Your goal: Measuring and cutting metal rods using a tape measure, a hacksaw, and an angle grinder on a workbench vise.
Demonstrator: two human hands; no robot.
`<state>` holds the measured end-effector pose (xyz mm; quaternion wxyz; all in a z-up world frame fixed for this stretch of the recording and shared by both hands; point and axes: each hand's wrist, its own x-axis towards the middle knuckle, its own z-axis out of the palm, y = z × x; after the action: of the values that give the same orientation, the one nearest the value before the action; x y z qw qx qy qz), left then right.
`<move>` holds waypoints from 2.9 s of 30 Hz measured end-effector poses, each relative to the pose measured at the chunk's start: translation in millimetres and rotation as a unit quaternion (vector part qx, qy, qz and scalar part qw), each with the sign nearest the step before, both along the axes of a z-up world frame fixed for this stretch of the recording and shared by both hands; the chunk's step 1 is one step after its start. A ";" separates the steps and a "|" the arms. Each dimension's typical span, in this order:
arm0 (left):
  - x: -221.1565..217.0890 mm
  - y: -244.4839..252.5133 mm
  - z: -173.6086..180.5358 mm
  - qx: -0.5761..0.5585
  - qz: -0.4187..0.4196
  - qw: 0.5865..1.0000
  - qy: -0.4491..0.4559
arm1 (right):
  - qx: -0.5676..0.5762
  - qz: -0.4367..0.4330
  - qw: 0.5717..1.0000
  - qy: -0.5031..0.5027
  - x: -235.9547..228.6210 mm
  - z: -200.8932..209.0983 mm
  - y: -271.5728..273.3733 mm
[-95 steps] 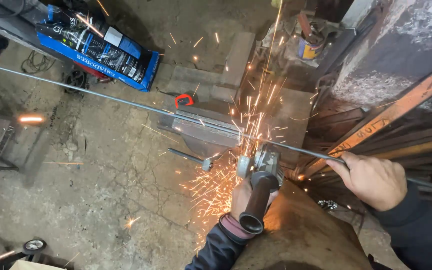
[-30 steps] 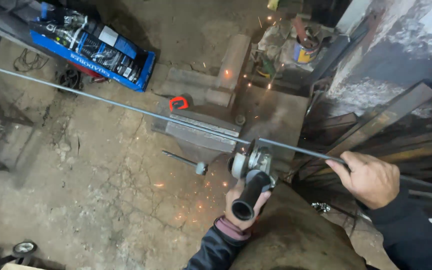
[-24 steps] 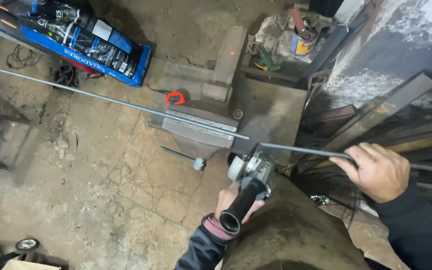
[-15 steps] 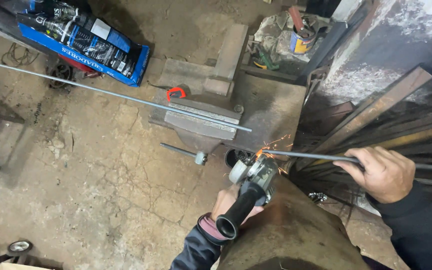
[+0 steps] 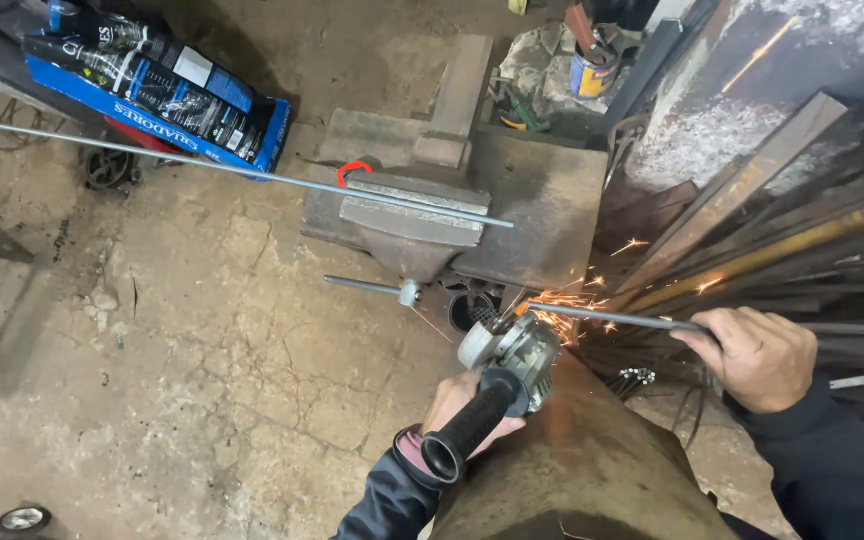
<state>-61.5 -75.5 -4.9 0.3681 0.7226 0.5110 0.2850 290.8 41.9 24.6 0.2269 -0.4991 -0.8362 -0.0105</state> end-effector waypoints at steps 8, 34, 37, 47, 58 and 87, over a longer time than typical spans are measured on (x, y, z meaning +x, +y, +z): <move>-15.4 -26.7 -2.1 0.065 -0.025 0.996 -0.054 | -0.019 -0.013 1.000 -0.012 -7.6 -17.6 -36.3; 61.1 147.8 -68.4 -0.283 0.047 0.899 -0.330 | -0.360 -0.157 0.769 0.504 83.8 -147.6 -46.3; 72.6 199.7 -103.5 -0.307 0.078 0.883 -0.347 | -0.296 -0.163 0.832 0.440 67.5 -118.0 -36.7; 77.9 293.2 -144.0 -0.280 0.120 0.859 -0.411 | -0.313 -0.228 0.794 0.469 78.4 -161.6 -59.7; 53.7 162.7 -82.7 -0.013 0.171 0.983 -0.068 | -0.194 -0.167 0.904 0.344 -35.5 -88.2 -33.5; -346.3 46.7 -102.2 -0.044 0.016 0.986 0.159 | -0.315 0.070 0.945 -0.048 -358.0 -43.9 -78.9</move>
<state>-407.8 -28.8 -107.0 0.3087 0.7333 0.5871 0.1493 -67.2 -37.0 -19.3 0.0178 -0.4840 -0.8398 0.2452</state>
